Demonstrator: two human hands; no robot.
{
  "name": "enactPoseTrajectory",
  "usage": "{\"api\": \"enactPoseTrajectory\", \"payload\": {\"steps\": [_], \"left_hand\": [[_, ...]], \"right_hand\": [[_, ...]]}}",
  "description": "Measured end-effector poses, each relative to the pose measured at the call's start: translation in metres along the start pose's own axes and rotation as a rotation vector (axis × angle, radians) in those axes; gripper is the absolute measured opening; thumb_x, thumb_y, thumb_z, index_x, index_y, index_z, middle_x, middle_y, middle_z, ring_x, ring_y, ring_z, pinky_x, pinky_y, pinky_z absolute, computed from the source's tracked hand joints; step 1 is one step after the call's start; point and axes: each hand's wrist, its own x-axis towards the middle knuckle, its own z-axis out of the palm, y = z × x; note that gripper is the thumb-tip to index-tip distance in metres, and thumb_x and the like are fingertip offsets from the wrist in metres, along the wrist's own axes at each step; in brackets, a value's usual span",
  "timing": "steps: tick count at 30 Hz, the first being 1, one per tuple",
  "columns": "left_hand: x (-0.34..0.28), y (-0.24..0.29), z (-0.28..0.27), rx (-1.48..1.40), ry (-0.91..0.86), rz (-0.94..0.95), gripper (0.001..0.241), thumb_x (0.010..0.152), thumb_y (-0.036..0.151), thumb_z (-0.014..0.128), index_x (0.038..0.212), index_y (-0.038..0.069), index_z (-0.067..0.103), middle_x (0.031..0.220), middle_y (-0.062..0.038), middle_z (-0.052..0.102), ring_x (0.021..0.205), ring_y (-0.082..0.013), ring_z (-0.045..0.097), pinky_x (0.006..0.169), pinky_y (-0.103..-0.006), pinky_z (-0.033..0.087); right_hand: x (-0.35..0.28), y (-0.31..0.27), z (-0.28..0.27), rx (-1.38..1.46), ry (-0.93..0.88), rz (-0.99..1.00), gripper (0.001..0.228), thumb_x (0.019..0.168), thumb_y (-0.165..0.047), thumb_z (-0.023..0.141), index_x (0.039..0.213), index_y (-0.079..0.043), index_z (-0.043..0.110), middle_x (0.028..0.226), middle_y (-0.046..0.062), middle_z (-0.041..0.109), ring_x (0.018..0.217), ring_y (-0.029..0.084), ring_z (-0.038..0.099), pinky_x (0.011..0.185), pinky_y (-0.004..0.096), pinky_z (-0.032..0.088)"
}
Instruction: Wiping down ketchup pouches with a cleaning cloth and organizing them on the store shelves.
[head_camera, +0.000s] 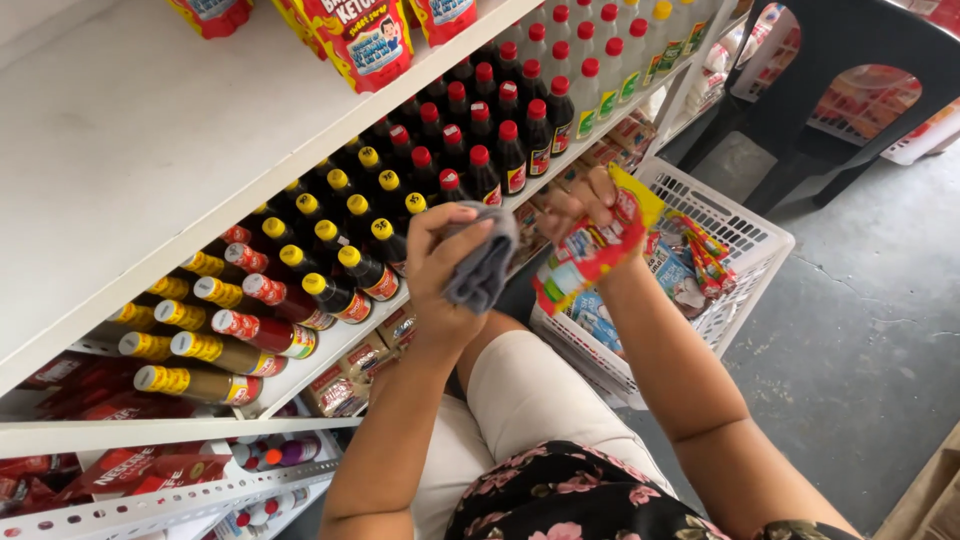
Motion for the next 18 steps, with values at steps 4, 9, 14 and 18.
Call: {"api": "enactPoseTrajectory", "payload": {"steps": [4, 9, 14, 18], "left_hand": [[0.025, 0.026, 0.018, 0.219, -0.044, 0.161, 0.046, 0.078, 0.012, 0.083, 0.122, 0.02, 0.072, 0.123, -0.003, 0.062, 0.117, -0.0298, 0.061, 0.103, -0.0383, 0.05], [0.033, 0.028, 0.046, 0.153, -0.287, 0.315, 0.039, 0.089, 0.016, 0.079, 0.127, 0.019, 0.07, 0.131, -0.005, 0.062, 0.129, -0.0277, 0.061, 0.109, -0.0422, 0.048], [0.02, 0.017, 0.038, 0.198, -0.419, 0.244, 0.035, 0.088, 0.012, 0.073, 0.123, 0.017, 0.071, 0.135, -0.003, 0.067, 0.131, -0.0289, 0.062, 0.113, -0.0438, 0.047], [0.011, 0.002, 0.019, 0.061, -0.448, 0.125, 0.032, 0.087, 0.013, 0.075, 0.118, 0.013, 0.069, 0.129, -0.006, 0.07, 0.128, -0.0299, 0.064, 0.112, -0.042, 0.047]], "right_hand": [[0.003, 0.021, -0.022, -0.109, -0.006, -0.141, 0.017, 0.099, -0.03, 0.062, 0.099, -0.014, 0.07, 0.127, 0.007, 0.07, 0.138, 0.029, 0.058, 0.125, 0.056, 0.037], [0.029, 0.033, 0.013, 0.149, 0.399, 0.088, 0.061, 0.095, -0.042, 0.059, 0.149, -0.011, 0.06, 0.153, 0.009, 0.052, 0.151, 0.029, 0.04, 0.131, 0.062, 0.025], [0.029, 0.019, 0.003, 0.247, 0.337, 0.114, 0.058, 0.108, -0.044, 0.051, 0.154, -0.009, 0.056, 0.159, 0.02, 0.05, 0.139, 0.037, 0.047, 0.119, 0.061, 0.036], [0.035, 0.034, 0.021, -0.406, 0.159, -0.216, 0.032, 0.108, -0.044, 0.051, 0.11, -0.016, 0.065, 0.147, 0.012, 0.059, 0.145, 0.033, 0.057, 0.117, 0.06, 0.045]]}}
